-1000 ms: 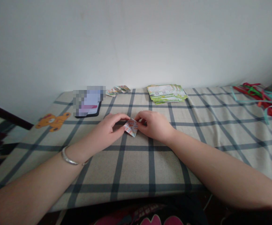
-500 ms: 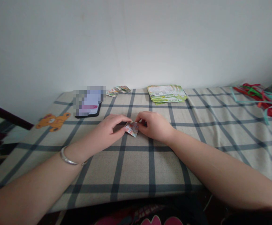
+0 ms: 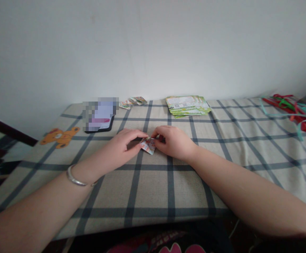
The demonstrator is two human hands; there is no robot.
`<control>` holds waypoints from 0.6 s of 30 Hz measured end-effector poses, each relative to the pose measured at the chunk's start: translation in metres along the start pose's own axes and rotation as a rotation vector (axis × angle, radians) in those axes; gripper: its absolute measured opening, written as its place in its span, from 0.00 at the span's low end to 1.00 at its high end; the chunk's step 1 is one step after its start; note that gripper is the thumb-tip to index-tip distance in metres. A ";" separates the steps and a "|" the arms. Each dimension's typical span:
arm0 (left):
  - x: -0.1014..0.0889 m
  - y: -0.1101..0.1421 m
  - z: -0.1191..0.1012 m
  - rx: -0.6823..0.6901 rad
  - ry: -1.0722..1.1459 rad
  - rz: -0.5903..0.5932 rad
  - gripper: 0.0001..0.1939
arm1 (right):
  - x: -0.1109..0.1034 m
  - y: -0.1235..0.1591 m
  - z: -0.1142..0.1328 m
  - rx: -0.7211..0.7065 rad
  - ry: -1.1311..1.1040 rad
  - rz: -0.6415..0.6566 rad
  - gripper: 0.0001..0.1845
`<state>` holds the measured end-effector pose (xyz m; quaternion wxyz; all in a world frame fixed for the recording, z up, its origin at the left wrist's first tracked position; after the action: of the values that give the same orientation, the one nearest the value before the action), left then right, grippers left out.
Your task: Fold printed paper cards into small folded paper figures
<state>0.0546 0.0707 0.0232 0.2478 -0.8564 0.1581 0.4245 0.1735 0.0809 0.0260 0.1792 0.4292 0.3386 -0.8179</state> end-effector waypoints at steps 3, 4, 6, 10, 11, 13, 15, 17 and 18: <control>-0.001 0.000 -0.001 0.008 0.002 -0.004 0.12 | 0.001 0.000 -0.001 0.005 0.009 0.009 0.05; -0.001 0.000 -0.002 0.012 0.001 -0.004 0.12 | 0.001 0.000 -0.001 0.004 0.010 0.014 0.05; -0.001 0.000 -0.002 0.018 -0.002 -0.005 0.12 | 0.001 0.000 -0.001 -0.004 0.013 0.018 0.05; 0.000 0.000 -0.003 0.031 -0.019 -0.006 0.12 | 0.002 0.000 -0.001 -0.024 0.028 0.027 0.06; 0.000 0.000 -0.003 0.042 -0.028 -0.008 0.12 | 0.002 0.000 -0.001 -0.028 0.031 0.033 0.06; 0.000 0.000 -0.004 0.071 -0.055 -0.012 0.12 | 0.004 0.000 0.000 -0.043 0.034 0.051 0.07; 0.000 0.001 -0.005 0.095 -0.087 -0.012 0.13 | 0.005 -0.001 0.002 -0.070 0.039 0.068 0.07; 0.001 0.002 -0.005 0.103 -0.119 -0.002 0.13 | 0.005 -0.001 0.003 -0.102 0.057 0.080 0.07; 0.001 0.002 -0.005 0.104 -0.134 0.001 0.12 | 0.005 -0.001 0.004 -0.117 0.068 0.086 0.07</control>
<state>0.0576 0.0666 0.0244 0.3017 -0.8120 0.1633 0.4721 0.1677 0.0785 0.0239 0.2272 0.4597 0.3733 -0.7731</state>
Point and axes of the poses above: each hand's wrist, its own y-axis away from the middle knuckle, its own x-axis out of the palm, z = x × y, the point moved 9 cm from there along -y, towards the middle knuckle, and after that the axes turned 7 degrees about -x, right-handed, at the moved point
